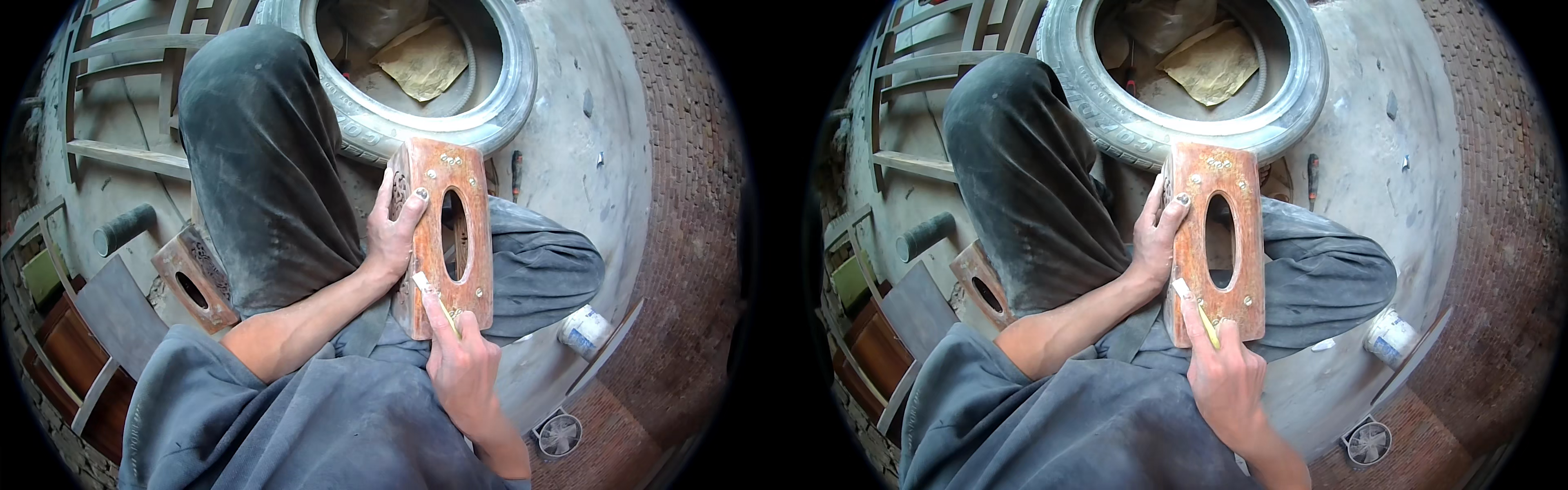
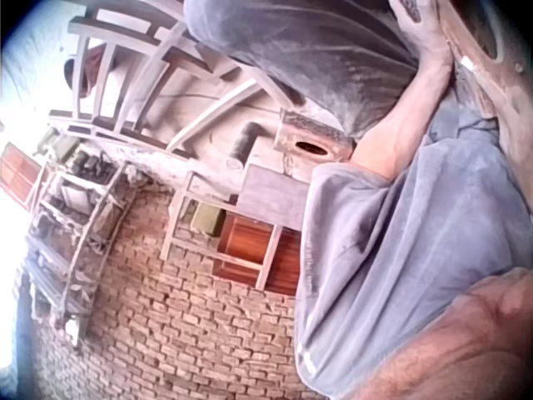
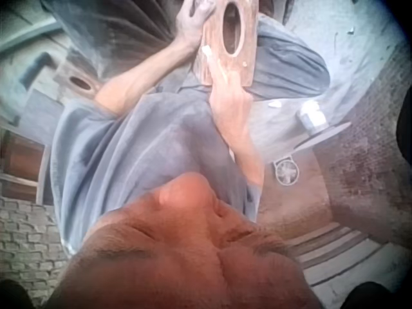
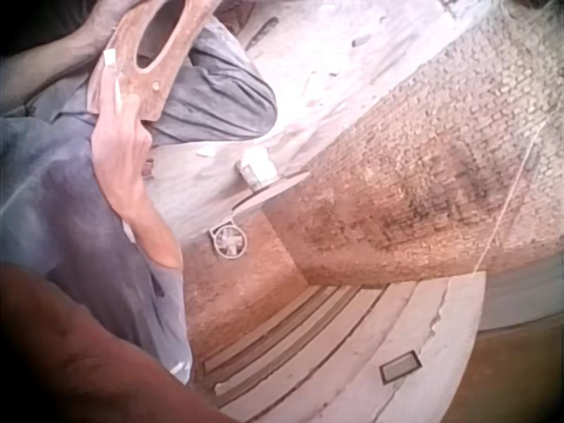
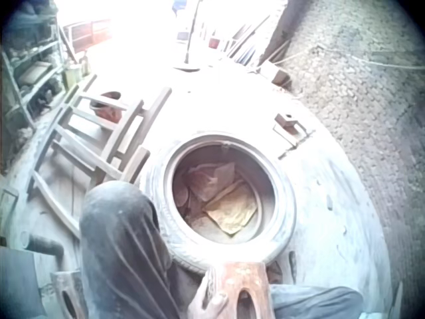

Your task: The person sits on the floor and applies a substance to a carved wooden piece using a small brush, then sands the surface with a sanding block. The person rotates the piece to treat different sides and finishes by placing it on the ground.

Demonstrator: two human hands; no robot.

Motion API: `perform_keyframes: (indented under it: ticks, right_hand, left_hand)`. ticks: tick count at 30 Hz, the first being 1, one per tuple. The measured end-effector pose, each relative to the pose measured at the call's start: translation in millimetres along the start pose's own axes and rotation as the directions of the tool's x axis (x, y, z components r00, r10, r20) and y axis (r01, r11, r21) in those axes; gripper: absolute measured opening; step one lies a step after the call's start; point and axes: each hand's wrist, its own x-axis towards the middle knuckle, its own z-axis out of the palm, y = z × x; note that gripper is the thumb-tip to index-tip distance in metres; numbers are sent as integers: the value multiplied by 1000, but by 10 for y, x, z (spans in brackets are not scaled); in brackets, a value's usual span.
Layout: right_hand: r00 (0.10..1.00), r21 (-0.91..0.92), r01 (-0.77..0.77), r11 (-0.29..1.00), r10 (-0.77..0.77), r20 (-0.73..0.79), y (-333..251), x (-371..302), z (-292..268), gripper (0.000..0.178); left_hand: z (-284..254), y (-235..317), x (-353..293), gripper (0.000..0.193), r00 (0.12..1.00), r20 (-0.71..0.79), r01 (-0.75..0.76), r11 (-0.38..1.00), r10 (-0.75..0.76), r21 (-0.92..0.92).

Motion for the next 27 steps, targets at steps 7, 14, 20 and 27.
perform_keyframes:
  ticks: [7,14,20,27]
  right_hand:
    - [999,23,32,999,-31,-34,-9,41,4,63]
    - [999,-46,34,998,-33,14,-17,67,-64,65]
    - [999,-26,43,999,-44,-30,16,198,-9,64]
    - [1000,-1,14,1000,-14,-3,-16,33,-20,64]
  left_hand:
    - [15,39,5,94,999,11,-34,999,34,23]
    - [0,9,5,90,1000,-4,-6,998,6,56]
    - [-2,18,16,96,1000,25,-13,1000,13,4]
    - [7,21,-2,84,999,11,-33,998,33,60]
